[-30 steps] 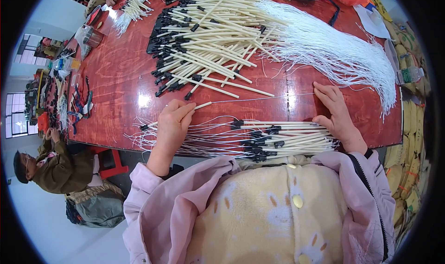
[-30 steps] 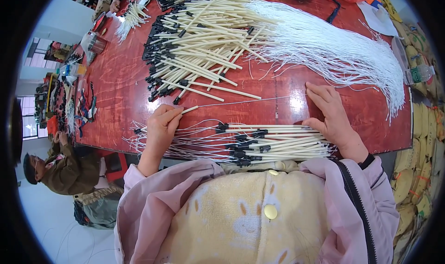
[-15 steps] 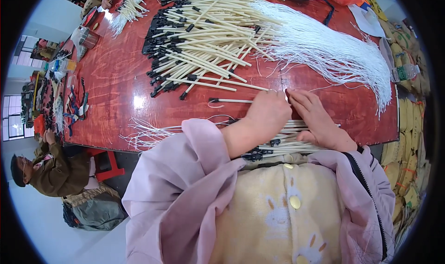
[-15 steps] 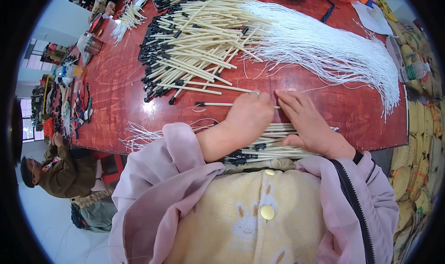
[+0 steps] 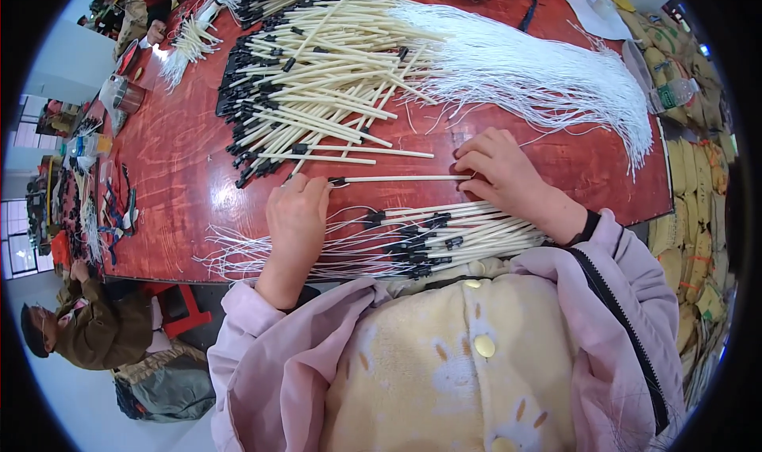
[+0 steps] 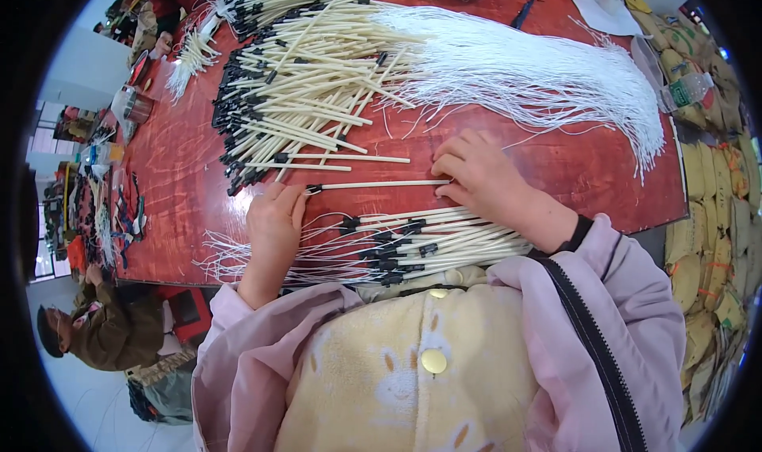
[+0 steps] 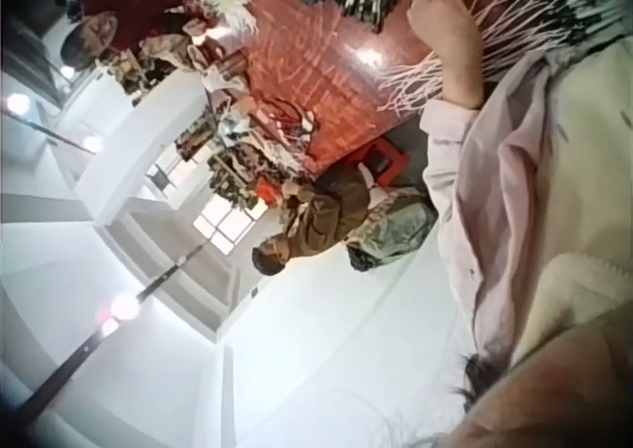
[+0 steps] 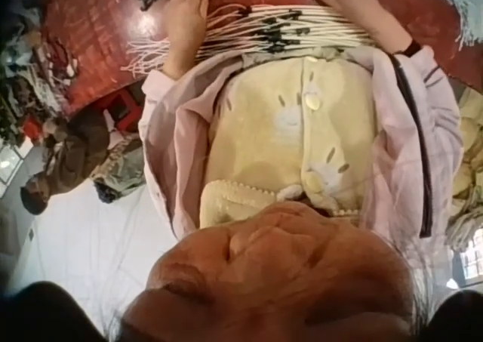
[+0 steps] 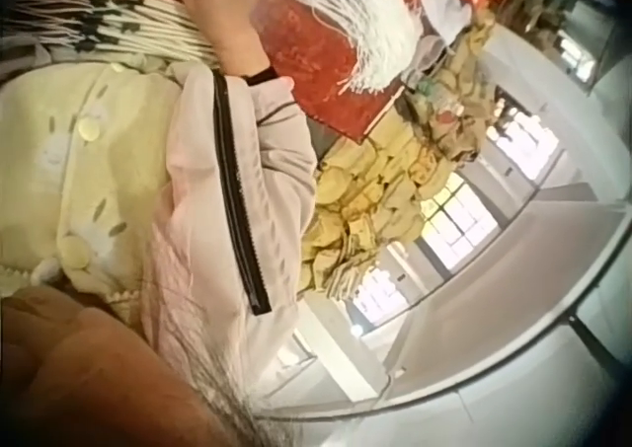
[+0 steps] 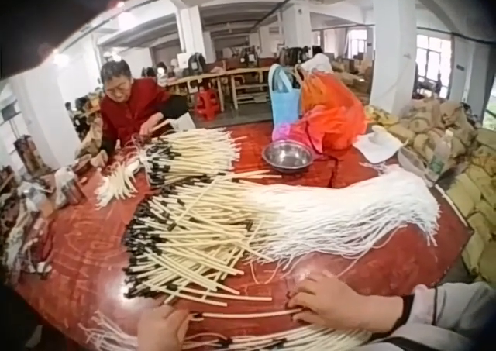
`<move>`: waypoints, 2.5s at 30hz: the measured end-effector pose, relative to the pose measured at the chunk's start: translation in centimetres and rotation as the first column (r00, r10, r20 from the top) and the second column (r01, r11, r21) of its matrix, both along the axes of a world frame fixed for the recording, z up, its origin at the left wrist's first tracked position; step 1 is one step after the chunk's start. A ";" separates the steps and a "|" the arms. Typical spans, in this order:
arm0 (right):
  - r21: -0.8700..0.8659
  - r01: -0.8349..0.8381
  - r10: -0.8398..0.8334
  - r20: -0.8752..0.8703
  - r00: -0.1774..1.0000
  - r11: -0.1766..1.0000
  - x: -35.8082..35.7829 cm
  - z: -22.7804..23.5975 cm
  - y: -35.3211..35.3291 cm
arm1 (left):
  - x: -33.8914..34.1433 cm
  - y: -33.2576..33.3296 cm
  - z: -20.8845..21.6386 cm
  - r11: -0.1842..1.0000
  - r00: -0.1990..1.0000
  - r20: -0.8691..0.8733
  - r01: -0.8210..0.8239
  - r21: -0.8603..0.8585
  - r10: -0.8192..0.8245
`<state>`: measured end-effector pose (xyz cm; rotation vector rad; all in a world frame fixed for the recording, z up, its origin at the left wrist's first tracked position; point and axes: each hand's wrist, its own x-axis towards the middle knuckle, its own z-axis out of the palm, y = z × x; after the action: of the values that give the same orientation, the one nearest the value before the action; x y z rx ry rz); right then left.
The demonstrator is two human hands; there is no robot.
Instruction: The person threads a white string through a plastic tube by hand, then slides a black cap onto the end of the tube and places the completed assembly onto a pile on the table.
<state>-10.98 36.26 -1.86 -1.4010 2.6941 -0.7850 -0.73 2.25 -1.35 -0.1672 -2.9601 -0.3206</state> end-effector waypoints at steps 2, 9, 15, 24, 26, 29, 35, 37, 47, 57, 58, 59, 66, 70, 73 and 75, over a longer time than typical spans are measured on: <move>-0.035 -0.015 0.011 -0.116 0.993 0.999 -0.2 -0.6 -0.9 | -0.2 0.0 -0.2 0.983 0.995 -0.103 0.003 0.182 0.016; -0.041 -0.023 0.019 -0.109 0.994 0.999 0.2 0.8 1.5 | 1.1 -9.5 -0.1 0.895 0.909 -0.269 -0.194 0.402 0.318; 0.062 -0.030 0.019 0.171 0.985 0.998 1.8 7.5 6.1 | 9.4 -18.7 3.8 0.576 0.719 -0.105 -0.450 0.682 0.687; 0.089 -0.011 -0.011 0.238 0.971 0.996 3.0 7.0 9.2 | 12.1 -13.1 4.8 0.771 0.772 -0.233 -0.626 -0.121 0.591; 0.147 0.165 -0.175 0.054 0.983 0.975 2.5 5.9 9.1 | 7.3 -10.2 5.2 0.911 0.871 -0.280 -0.412 0.031 0.404; 0.181 0.252 -0.250 -0.030 0.968 0.951 1.4 4.3 8.9 | 0.9 -3.6 6.3 0.960 0.964 -0.226 -0.079 0.269 0.143; 0.322 0.338 -0.357 -0.002 0.934 0.884 3.3 2.6 9.0 | -7.6 10.0 6.2 0.847 0.897 0.013 0.412 0.335 -0.442; 0.330 0.295 -0.306 -0.019 0.952 0.897 4.2 2.6 9.3 | -9.7 14.1 3.9 0.763 0.784 0.002 0.602 0.236 -0.620; 0.261 0.201 -0.224 0.058 0.973 0.944 4.7 1.7 11.1 | -13.5 23.3 -2.3 0.623 0.641 -0.025 0.753 0.212 -0.767; 0.154 0.199 -0.204 0.014 0.979 0.968 4.4 0.4 11.6 | -12.7 19.9 -1.4 0.524 0.590 -0.115 0.778 0.347 -0.799; 0.142 0.199 -0.204 0.019 0.979 0.970 4.3 0.4 11.6 | -12.8 19.8 -1.8 0.527 0.592 -0.115 0.777 0.345 -0.798; 0.140 0.197 -0.201 0.017 0.979 0.970 4.3 0.4 11.6 | -13.2 19.8 -2.4 0.544 0.588 -0.080 0.785 0.296 -0.805; 0.104 0.195 -0.200 0.040 0.979 0.975 4.2 0.2 11.5 | -12.9 21.0 -1.8 0.634 0.626 0.133 0.719 0.283 -0.769; 0.109 0.219 -0.220 -0.001 0.976 0.970 4.4 -0.1 11.4 | -13.3 20.3 -0.5 0.688 0.672 0.182 0.642 0.339 -0.717; 0.109 0.229 -0.230 -0.007 0.973 0.967 4.1 -0.1 11.1 | -13.6 19.0 -0.9 0.590 0.628 -0.030 0.746 0.308 -0.778; 0.110 0.234 -0.234 -0.012 0.972 0.966 4.0 0.0 10.9 | -13.5 19.1 -1.8 0.589 0.615 -0.010 0.760 0.275 -0.789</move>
<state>-7.01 47.18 -1.84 -1.0735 2.8878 -0.6318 -14.27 21.40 -3.19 -1.4818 -2.7028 -0.8262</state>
